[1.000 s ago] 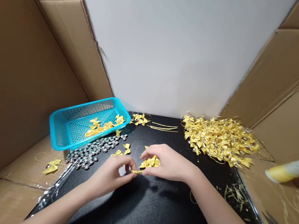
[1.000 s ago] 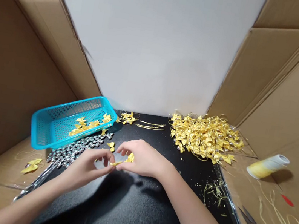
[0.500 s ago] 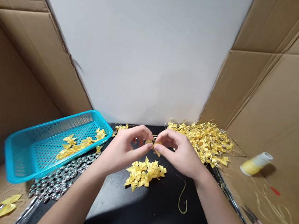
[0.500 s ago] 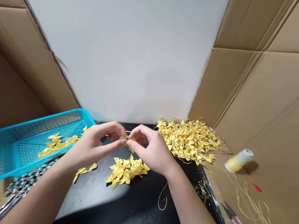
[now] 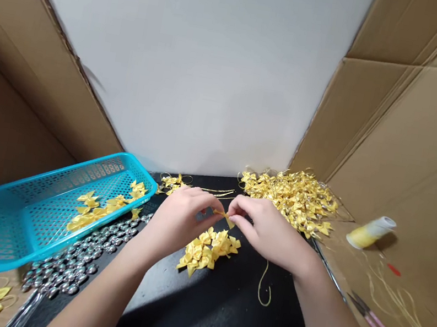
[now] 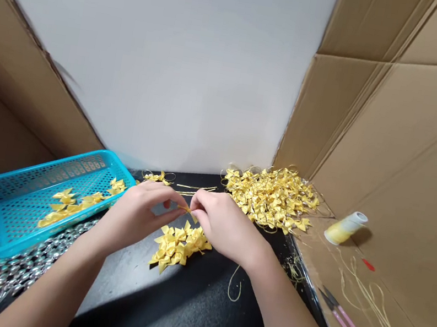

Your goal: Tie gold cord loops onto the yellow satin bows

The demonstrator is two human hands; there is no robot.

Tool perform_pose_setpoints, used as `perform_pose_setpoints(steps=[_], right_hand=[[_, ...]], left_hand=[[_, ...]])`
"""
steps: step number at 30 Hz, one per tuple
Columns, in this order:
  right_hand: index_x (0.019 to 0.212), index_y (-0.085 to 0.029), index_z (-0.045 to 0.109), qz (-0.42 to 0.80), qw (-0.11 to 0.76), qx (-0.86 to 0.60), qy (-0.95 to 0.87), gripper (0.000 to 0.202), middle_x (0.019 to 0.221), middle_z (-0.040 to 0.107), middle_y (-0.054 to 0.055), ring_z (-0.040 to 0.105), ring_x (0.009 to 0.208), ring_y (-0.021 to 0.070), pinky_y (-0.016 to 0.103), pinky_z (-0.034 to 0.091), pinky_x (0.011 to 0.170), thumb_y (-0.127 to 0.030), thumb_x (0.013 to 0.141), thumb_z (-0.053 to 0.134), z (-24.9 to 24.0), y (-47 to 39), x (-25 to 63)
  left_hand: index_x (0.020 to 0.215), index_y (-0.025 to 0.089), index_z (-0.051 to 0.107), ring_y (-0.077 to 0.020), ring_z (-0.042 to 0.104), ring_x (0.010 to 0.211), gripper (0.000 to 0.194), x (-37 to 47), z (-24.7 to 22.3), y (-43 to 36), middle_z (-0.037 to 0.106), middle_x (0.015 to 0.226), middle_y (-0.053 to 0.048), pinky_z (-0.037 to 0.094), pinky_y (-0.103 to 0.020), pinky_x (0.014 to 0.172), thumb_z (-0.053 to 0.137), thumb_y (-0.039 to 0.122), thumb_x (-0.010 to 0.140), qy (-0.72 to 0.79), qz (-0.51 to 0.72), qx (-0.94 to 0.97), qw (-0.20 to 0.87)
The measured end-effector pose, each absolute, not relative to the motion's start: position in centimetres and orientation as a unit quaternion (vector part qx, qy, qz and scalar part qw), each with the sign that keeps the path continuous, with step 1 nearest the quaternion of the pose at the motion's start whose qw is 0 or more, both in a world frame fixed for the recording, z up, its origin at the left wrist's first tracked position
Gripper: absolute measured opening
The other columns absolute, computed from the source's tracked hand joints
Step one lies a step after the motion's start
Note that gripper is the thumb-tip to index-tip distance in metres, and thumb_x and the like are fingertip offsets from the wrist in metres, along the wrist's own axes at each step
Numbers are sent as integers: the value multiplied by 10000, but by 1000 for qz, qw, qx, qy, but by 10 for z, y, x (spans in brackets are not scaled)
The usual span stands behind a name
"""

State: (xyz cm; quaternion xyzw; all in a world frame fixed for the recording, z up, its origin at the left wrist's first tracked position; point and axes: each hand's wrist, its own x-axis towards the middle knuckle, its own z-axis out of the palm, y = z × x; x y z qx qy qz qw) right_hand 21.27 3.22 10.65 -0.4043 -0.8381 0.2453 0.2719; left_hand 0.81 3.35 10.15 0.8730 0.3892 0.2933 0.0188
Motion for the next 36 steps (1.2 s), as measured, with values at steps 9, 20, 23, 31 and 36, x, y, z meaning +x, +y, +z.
perform_pose_setpoints(steps=[9,20,23,31,36], right_hand=[[782,-191,531,240,278,-399,-840,156,710,557,-39,491,647,94,223,370,615,-86,894,500,109,31,211],[777,-187,543,291,235,-389,-842,141,748,590,-22,515,688,107,239,365,639,-112,894,520,106,34,210],[780,-186,558,326,232,-373,-837,128,721,578,-31,498,664,100,232,361,626,-124,889,536,108,36,212],[781,-176,551,449,236,-333,-795,113,676,555,-42,480,610,85,217,378,578,-156,892,544,112,36,215],[795,-176,551,481,246,-317,-780,102,700,572,-34,494,628,86,221,394,596,-165,896,546,112,37,214]], left_hand=[[818,192,601,-145,568,652,134,5,100,35,670,711,19,366,-297,683,555,242,933,338,249,905,-74],[755,181,500,-117,450,607,216,1,104,39,538,686,30,340,-241,578,498,313,926,381,146,878,251],[728,190,430,-106,378,593,269,-4,102,45,460,650,49,316,-230,551,477,359,932,342,153,848,375],[734,195,408,-110,376,642,251,-8,96,51,431,695,43,340,-234,603,504,347,910,271,198,784,522],[704,197,380,-104,301,614,311,-3,94,51,348,664,55,305,-231,574,527,397,890,247,230,768,545]])
